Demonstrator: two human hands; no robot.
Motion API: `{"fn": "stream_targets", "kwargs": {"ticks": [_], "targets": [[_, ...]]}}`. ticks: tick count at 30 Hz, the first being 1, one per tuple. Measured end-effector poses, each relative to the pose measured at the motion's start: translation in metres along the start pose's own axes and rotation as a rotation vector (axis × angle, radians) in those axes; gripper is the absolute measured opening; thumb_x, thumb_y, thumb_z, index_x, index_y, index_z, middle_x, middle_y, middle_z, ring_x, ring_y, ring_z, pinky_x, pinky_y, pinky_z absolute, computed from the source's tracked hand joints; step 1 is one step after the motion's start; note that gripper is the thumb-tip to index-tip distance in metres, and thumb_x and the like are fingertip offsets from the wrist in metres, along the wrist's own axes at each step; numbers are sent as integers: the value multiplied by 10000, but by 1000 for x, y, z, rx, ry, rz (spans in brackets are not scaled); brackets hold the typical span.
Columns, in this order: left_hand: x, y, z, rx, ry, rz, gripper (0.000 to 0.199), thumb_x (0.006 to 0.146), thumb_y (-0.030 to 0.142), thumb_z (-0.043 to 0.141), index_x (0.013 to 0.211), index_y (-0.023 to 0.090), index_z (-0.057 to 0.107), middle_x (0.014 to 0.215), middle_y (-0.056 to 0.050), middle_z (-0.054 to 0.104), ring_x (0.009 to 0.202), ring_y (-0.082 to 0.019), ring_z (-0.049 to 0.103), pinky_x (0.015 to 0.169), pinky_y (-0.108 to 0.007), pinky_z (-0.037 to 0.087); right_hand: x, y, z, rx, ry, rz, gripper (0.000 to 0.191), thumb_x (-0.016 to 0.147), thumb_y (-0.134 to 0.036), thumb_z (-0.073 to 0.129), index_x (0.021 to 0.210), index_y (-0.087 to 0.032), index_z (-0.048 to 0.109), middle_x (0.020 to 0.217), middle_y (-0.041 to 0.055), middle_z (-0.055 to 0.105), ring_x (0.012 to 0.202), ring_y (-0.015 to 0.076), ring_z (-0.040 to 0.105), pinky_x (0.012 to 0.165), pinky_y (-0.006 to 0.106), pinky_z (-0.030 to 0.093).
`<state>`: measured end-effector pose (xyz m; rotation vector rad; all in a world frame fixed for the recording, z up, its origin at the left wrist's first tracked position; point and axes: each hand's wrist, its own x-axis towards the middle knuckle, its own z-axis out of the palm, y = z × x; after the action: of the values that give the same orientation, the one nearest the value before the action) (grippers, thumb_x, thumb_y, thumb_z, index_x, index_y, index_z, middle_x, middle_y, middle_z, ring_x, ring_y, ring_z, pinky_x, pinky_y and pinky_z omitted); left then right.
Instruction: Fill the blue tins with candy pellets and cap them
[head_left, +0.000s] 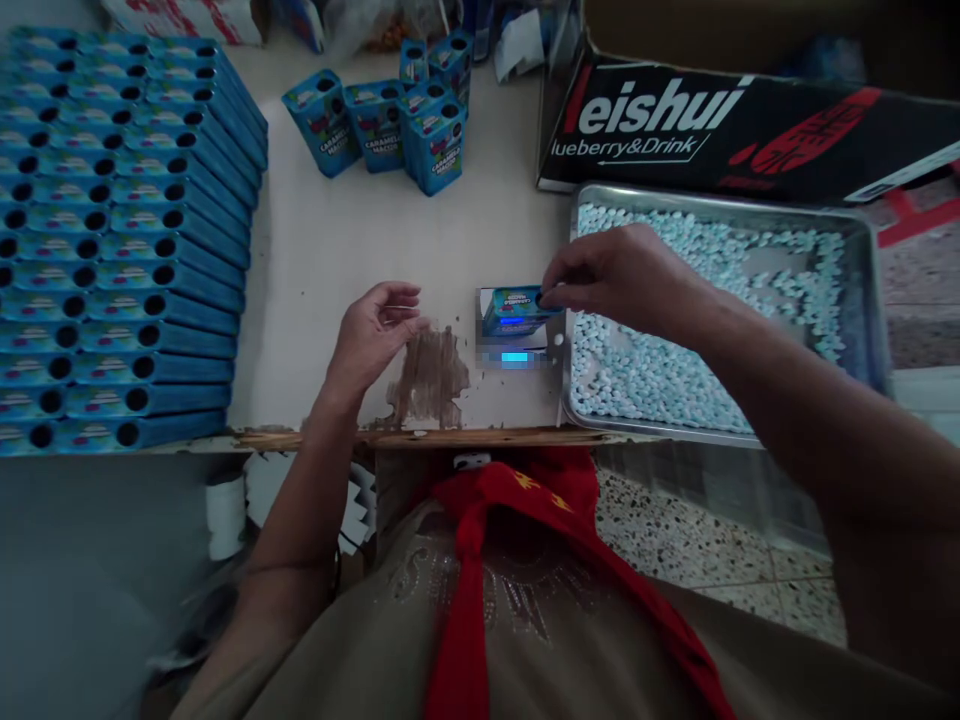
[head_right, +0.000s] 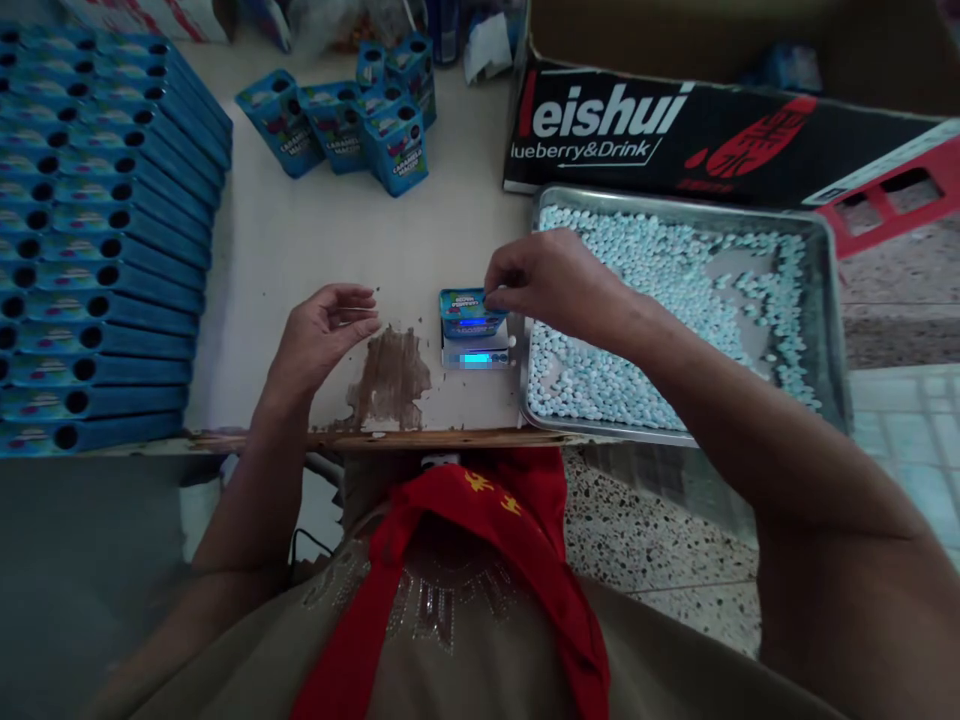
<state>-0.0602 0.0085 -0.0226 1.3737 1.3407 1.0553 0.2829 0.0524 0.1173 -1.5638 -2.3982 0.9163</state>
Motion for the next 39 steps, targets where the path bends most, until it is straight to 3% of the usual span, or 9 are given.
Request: {"fn": "stream_targets", "kwargs": {"ticks": [4,9,13,19,23,29,34,39], "targets": [[0,3,-1,-9,-6,6,515,809,472,1035,1200,235,796,1270,-94,843,1094,-253,808,1043,-422,722,-8,10,-4,282,82,103,198,931,-427,943,926,-242,873,780,57,764,764,254,723,754,428,603],[-1,9,1,17,-20,11,471,820,419,1032,1179,228,793,1253,-89,842,1117,-257,806,1083,-432,722,-31,50,-5,631,342,274,155,804,-234,973,873,-196,840,775,57,774,694,170,678,753,383,612],[0,18,14,43,-36,12,393,853,314,968,1193,214,798,1222,-78,840,1102,-241,814,1077,-422,717,-54,75,12,687,302,372,225,737,-261,1022,866,-171,862,773,75,806,673,160,699,711,333,618],[-8,31,32,120,-44,44,366,876,228,956,1207,200,802,1192,-72,844,1098,-223,820,1050,-382,706,-59,80,32,661,182,257,474,668,-568,1133,864,-210,892,694,47,773,630,173,683,614,311,584],[-37,26,38,260,-4,2,266,881,183,946,1114,204,820,1104,-54,856,1025,-213,822,999,-358,690,-52,76,27,644,248,165,457,757,-648,1097,879,-254,901,771,67,814,724,245,774,701,395,676],[-71,8,54,318,-105,-122,237,895,194,964,1108,204,860,1025,-53,869,958,-231,829,928,-373,680,-38,46,22,415,349,-40,183,914,-400,963,1000,-240,940,877,60,845,827,271,804,795,430,677],[-71,1,68,388,-117,2,262,908,124,954,1141,201,863,1016,-54,862,933,-232,820,898,-376,683,-25,27,23,221,372,-138,109,976,-245,898,1082,-244,927,968,50,854,977,267,806,881,403,648],[-73,-7,79,431,-205,73,288,919,60,946,1142,210,841,996,-50,849,897,-242,805,842,-384,685,-16,21,31,151,363,-157,106,977,-219,890,1075,-240,922,995,51,859,907,242,788,875,401,646]]}}
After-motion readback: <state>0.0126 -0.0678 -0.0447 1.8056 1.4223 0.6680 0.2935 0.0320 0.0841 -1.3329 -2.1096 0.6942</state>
